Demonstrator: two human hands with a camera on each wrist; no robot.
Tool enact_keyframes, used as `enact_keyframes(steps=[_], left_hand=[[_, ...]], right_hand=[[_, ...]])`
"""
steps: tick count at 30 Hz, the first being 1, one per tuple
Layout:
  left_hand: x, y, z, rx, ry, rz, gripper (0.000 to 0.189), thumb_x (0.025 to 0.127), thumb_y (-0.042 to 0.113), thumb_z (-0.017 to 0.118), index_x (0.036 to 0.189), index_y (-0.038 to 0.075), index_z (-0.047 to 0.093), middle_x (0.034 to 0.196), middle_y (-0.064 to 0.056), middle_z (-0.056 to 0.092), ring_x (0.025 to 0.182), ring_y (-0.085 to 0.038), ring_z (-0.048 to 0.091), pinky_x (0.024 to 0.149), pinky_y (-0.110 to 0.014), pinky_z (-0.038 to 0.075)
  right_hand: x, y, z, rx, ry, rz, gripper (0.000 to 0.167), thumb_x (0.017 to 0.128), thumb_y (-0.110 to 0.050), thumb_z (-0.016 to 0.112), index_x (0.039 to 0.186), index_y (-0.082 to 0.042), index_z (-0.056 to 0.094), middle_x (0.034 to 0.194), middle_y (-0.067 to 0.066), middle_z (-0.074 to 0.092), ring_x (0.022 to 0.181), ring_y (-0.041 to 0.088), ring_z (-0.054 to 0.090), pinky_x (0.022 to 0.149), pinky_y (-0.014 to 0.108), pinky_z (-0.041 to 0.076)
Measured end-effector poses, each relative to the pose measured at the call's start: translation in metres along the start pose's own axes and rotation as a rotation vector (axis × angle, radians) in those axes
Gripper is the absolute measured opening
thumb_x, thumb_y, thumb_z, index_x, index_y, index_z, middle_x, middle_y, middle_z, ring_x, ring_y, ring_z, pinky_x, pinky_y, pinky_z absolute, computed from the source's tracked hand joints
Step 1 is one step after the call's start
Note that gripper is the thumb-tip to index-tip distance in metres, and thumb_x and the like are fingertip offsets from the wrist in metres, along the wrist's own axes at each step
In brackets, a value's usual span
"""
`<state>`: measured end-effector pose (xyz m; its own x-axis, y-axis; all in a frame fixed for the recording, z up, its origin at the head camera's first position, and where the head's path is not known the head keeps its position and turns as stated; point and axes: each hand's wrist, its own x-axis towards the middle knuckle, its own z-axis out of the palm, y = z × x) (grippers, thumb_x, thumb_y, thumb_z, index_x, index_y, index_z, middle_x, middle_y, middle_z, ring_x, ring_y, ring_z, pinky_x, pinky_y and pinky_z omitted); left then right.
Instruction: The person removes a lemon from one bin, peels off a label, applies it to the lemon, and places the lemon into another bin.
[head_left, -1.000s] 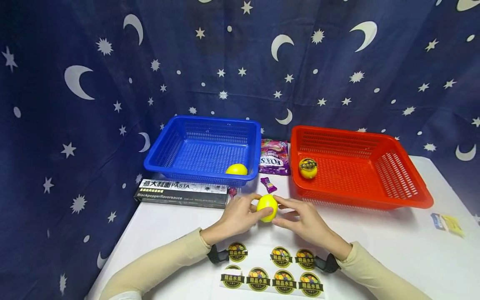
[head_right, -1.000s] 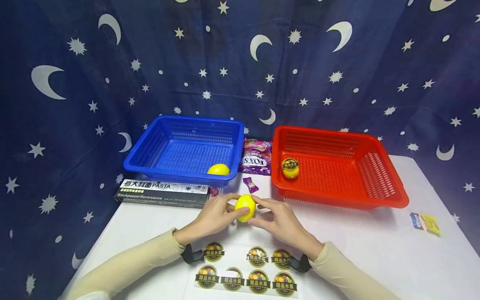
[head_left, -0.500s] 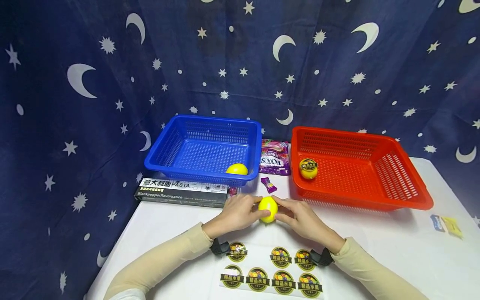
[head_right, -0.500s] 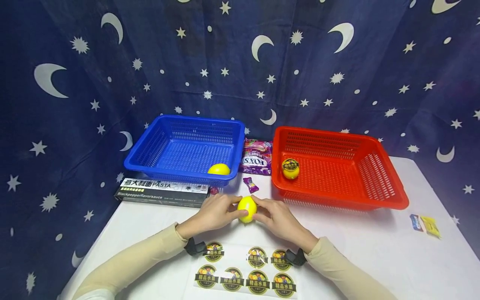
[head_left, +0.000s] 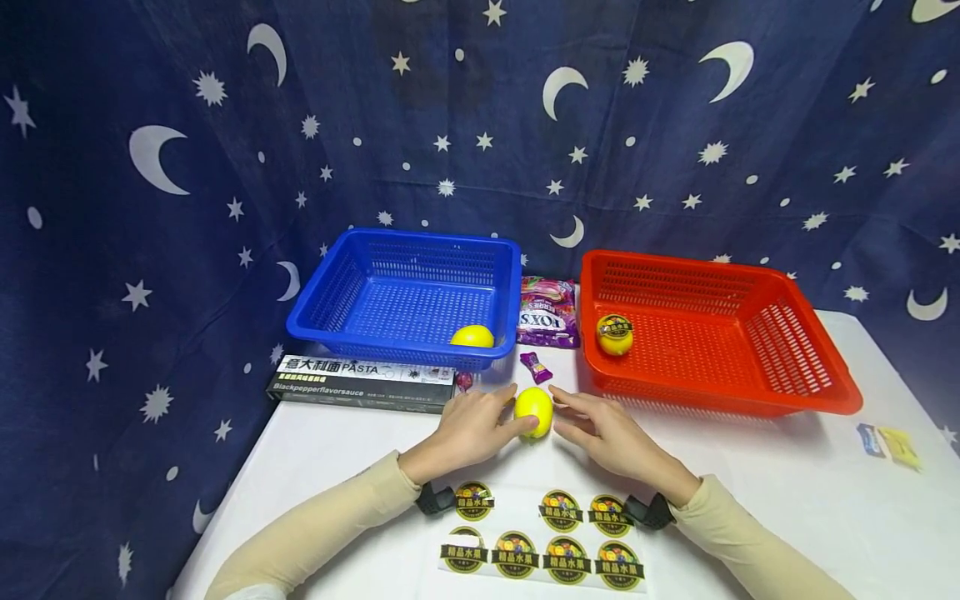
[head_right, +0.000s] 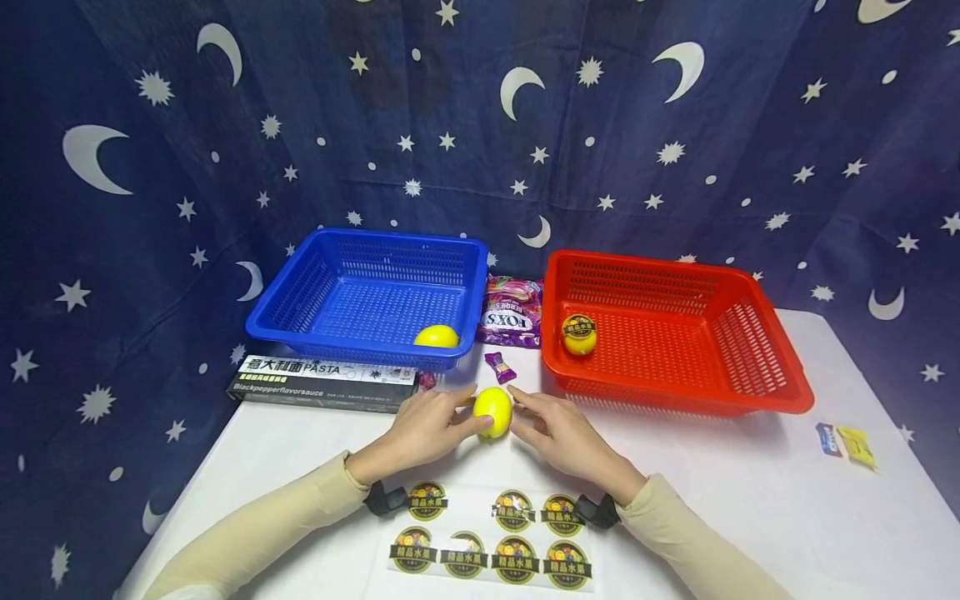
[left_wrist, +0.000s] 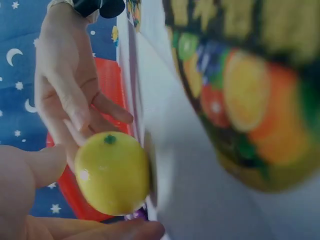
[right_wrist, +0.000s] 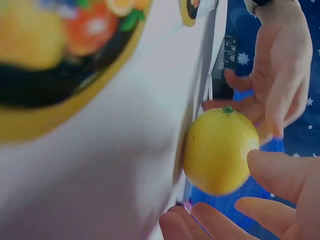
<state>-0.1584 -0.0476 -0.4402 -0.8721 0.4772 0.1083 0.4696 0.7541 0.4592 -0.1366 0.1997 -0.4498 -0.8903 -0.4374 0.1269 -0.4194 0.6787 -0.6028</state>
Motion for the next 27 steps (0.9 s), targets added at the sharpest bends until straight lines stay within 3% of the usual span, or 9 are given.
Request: enact_keyframes(steps=[2,4,7,9,12,14,17,23,27], left_hand=[[-0.009,0.0,-0.003,0.023,0.018,-0.009,0.059,0.092,0.061,0.066,0.123,0.011,0.07,0.06,0.008,0.039,0.054,-0.008,0.034,0.046,-0.026,0.024],[-0.019,0.0,-0.007,0.048,0.061,0.011,0.062,0.09,0.059,0.07,0.128,0.01,0.069,0.065,0.007,0.053,0.059,-0.008,0.045,0.047,-0.023,0.027],[-0.035,0.006,-0.009,0.105,0.1,0.102,0.054,0.088,0.053,0.076,0.125,0.014,0.071,0.083,0.005,0.068,0.072,-0.009,0.058,0.051,-0.02,0.037],[-0.043,0.013,-0.006,0.148,0.064,0.186,0.045,0.088,0.05,0.076,0.118,0.017,0.073,0.097,0.005,0.072,0.082,-0.01,0.063,0.056,-0.019,0.042],[-0.051,0.026,0.002,0.214,-0.087,0.305,0.038,0.091,0.051,0.073,0.115,0.021,0.073,0.101,0.007,0.07,0.087,-0.008,0.062,0.056,-0.019,0.043],[-0.051,0.035,0.009,0.261,-0.192,0.366,0.039,0.093,0.053,0.069,0.116,0.022,0.073,0.103,0.007,0.067,0.088,-0.007,0.058,0.056,-0.02,0.041],[-0.047,0.045,0.018,0.321,-0.29,0.426,0.034,0.095,0.054,0.067,0.11,0.024,0.072,0.1,0.007,0.063,0.082,-0.007,0.052,0.053,-0.022,0.037],[-0.038,0.051,0.024,0.329,-0.289,0.45,0.02,0.092,0.043,0.075,0.099,0.025,0.071,0.087,0.008,0.058,0.073,-0.006,0.048,0.05,-0.022,0.036],[-0.036,0.05,0.027,0.262,-0.26,0.446,0.017,0.091,0.035,0.077,0.094,0.025,0.065,0.082,0.011,0.056,0.071,-0.004,0.048,0.052,-0.02,0.034]], right_hand=[[-0.01,-0.001,-0.005,-0.019,0.023,0.006,0.055,0.095,-0.025,0.073,0.146,-0.01,0.058,0.14,0.009,0.067,0.112,0.022,0.074,0.096,0.046,0.058],[-0.023,-0.002,-0.011,-0.055,0.042,0.0,0.05,0.093,-0.025,0.077,0.139,-0.011,0.065,0.133,0.005,0.071,0.101,0.016,0.075,0.089,0.038,0.06],[-0.043,-0.004,-0.017,-0.095,0.024,-0.023,0.038,0.088,-0.023,0.081,0.125,-0.013,0.073,0.114,-0.003,0.076,0.081,0.006,0.066,0.073,0.026,0.055],[-0.053,-0.005,-0.017,-0.117,-0.022,-0.032,0.032,0.086,-0.024,0.083,0.117,-0.017,0.077,0.103,-0.01,0.074,0.077,0.001,0.058,0.07,0.022,0.048],[-0.062,-0.004,-0.013,-0.142,-0.095,-0.039,0.027,0.084,-0.026,0.085,0.11,-0.022,0.079,0.095,-0.016,0.066,0.074,-0.003,0.05,0.066,0.018,0.041],[-0.065,-0.004,-0.009,-0.16,-0.116,-0.033,0.026,0.082,-0.028,0.086,0.108,-0.025,0.08,0.091,-0.018,0.06,0.074,-0.003,0.046,0.065,0.016,0.038],[-0.068,-0.002,-0.004,-0.165,-0.101,-0.042,0.025,0.081,-0.027,0.087,0.104,-0.026,0.081,0.087,-0.019,0.056,0.071,-0.003,0.042,0.062,0.016,0.035],[-0.071,-0.001,-0.001,-0.167,-0.05,-0.069,0.023,0.079,-0.025,0.088,0.101,-0.026,0.08,0.085,-0.019,0.054,0.07,-0.004,0.041,0.062,0.015,0.034],[-0.071,-0.002,-0.002,-0.177,-0.056,-0.053,0.023,0.079,-0.026,0.089,0.101,-0.026,0.08,0.085,-0.019,0.053,0.07,-0.004,0.041,0.062,0.015,0.034]])
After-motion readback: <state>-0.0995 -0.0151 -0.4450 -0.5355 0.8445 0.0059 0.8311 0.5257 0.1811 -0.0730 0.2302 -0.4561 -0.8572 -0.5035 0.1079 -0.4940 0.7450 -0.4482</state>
